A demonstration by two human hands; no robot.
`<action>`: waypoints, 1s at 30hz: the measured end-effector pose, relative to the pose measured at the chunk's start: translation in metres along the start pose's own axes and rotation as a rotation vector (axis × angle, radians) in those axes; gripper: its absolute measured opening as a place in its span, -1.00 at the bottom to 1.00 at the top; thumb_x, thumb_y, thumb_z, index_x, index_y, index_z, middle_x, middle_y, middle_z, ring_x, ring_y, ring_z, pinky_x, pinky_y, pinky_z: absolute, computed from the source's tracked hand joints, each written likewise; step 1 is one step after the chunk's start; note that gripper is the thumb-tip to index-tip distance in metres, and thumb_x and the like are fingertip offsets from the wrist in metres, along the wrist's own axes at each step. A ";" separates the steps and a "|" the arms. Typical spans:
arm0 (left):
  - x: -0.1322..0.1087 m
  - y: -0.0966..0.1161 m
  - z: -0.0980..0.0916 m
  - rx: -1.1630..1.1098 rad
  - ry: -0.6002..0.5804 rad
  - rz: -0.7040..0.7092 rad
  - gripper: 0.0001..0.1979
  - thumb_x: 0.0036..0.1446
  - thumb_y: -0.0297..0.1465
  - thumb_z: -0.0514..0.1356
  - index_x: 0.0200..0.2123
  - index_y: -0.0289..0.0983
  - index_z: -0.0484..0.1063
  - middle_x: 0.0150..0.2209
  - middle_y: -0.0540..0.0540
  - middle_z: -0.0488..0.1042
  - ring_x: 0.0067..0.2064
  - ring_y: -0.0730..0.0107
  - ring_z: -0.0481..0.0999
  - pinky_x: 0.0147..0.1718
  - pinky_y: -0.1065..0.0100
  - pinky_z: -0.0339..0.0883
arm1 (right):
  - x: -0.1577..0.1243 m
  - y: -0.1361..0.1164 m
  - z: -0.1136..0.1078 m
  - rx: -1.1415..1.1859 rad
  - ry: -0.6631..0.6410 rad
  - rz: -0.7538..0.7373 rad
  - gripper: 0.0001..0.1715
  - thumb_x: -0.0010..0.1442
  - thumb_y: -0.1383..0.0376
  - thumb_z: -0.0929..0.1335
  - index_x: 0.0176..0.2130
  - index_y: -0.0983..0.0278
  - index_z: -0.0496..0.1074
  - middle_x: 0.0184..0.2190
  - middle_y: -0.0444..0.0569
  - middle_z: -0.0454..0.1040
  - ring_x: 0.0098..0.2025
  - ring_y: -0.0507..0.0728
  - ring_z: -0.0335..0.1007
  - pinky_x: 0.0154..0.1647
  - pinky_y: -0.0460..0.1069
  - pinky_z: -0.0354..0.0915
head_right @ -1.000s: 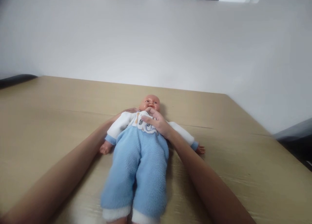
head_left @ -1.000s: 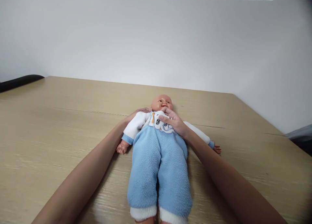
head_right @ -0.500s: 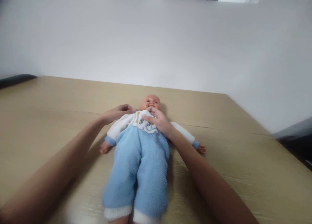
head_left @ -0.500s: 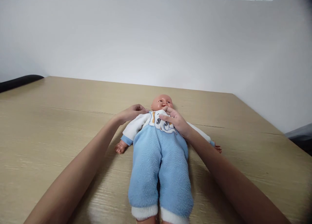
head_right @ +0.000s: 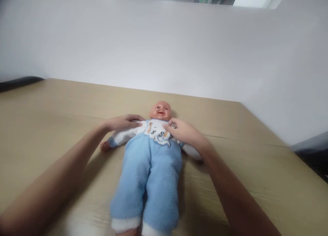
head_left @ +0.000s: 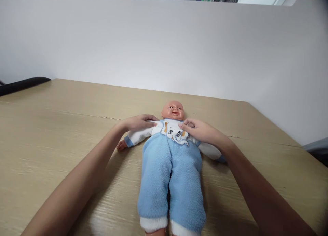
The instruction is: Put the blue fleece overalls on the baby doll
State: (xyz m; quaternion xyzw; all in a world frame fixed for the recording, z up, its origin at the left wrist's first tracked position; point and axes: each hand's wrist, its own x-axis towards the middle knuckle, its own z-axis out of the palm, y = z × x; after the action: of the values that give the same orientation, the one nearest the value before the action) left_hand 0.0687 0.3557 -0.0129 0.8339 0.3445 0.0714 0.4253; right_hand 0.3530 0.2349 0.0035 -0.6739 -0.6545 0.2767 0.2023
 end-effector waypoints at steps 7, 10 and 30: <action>-0.005 0.013 0.001 0.366 0.189 0.051 -0.60 0.37 -0.15 0.15 0.11 -0.28 0.48 0.17 -0.28 0.59 0.19 -0.07 0.54 0.17 0.02 0.39 | -0.060 0.053 0.015 -0.114 0.345 -0.111 -0.49 0.34 -0.13 0.41 0.06 0.17 0.49 -0.01 0.13 0.65 0.02 0.36 0.56 0.06 0.20 0.43; -0.010 0.035 0.014 0.507 0.385 0.221 -0.69 0.42 -0.27 0.10 0.09 -0.29 0.45 0.17 -0.30 0.55 0.24 -0.10 0.46 0.25 -0.09 0.32 | -0.097 0.094 0.021 -0.248 0.473 -0.181 -0.36 0.29 -0.14 0.44 0.17 0.17 0.45 0.15 0.20 0.57 0.18 0.49 0.47 0.25 0.35 0.33; 0.041 0.084 0.112 0.503 0.347 0.696 -0.68 0.56 -0.22 0.06 0.06 -0.25 0.55 -0.04 -0.19 0.66 0.01 0.14 0.59 0.03 0.19 0.34 | -0.092 0.109 0.008 0.706 0.625 -0.064 -0.21 -0.06 -0.01 0.68 0.05 0.11 0.43 0.04 0.01 0.61 0.11 0.28 0.59 0.10 0.12 0.55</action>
State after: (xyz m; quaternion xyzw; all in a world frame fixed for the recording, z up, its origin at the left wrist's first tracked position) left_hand 0.1889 0.2740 -0.0273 0.9530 0.1168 0.2624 0.0966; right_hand 0.4329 0.1355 -0.0620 -0.5945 -0.4484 0.2598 0.6148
